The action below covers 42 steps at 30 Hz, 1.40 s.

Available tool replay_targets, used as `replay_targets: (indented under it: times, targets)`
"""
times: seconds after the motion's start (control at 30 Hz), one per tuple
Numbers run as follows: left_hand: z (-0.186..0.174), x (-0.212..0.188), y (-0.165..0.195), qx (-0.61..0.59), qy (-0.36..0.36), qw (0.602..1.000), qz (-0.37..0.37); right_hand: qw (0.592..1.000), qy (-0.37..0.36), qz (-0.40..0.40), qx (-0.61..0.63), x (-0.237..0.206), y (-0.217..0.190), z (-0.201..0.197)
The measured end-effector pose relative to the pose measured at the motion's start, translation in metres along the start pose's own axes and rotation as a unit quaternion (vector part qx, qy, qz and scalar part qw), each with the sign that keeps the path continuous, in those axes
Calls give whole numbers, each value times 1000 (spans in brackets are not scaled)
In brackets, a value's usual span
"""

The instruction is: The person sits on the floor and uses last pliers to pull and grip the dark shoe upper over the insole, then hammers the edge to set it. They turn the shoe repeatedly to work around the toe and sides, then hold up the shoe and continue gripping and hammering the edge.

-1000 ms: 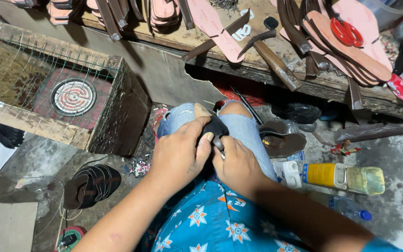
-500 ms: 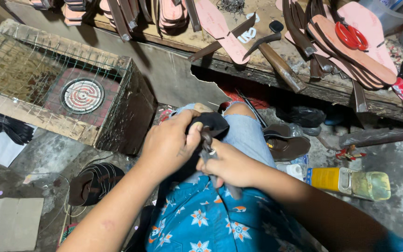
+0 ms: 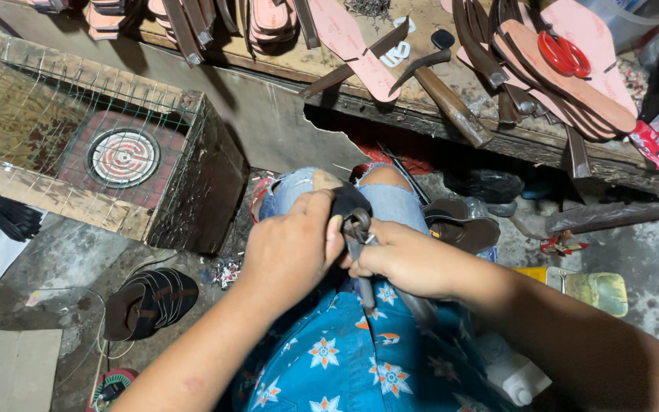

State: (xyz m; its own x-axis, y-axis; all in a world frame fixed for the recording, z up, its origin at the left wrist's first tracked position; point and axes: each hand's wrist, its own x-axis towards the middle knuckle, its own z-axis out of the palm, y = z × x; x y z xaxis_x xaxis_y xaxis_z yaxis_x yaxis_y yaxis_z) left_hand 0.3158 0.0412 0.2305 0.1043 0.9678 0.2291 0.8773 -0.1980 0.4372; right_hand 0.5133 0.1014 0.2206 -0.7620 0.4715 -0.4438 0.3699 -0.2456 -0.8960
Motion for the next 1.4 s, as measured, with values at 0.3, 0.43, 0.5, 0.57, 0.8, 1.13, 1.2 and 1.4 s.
replay_targets:
  times: [0.3,0.43,0.5,0.57,0.8,1.13,1.2,1.4]
  targets:
    - [-3,8,-5,-55,46,997,-16,868,349,-130,-329,35,32,35]
    - [-8,10,-8,-79,45,995,-28,871,295,-89,-384,33,31,36]
    - [-12,7,-7,-105,63,992,0,891,171,23,-420,21,24,32]
    - [-13,5,-5,-112,58,992,-24,912,118,11,-393,20,17,26]
    - [-19,5,-24,-85,-30,993,-74,982,45,-44,-181,43,20,39]
    - [-6,-1,-26,14,-14,1000,-22,974,-6,83,209,35,16,20]
    - [-5,-3,-22,21,-14,1000,-13,969,-4,124,215,30,10,14]
    - [-2,-6,-11,14,-2,1000,6,997,-32,69,35,14,-3,4]
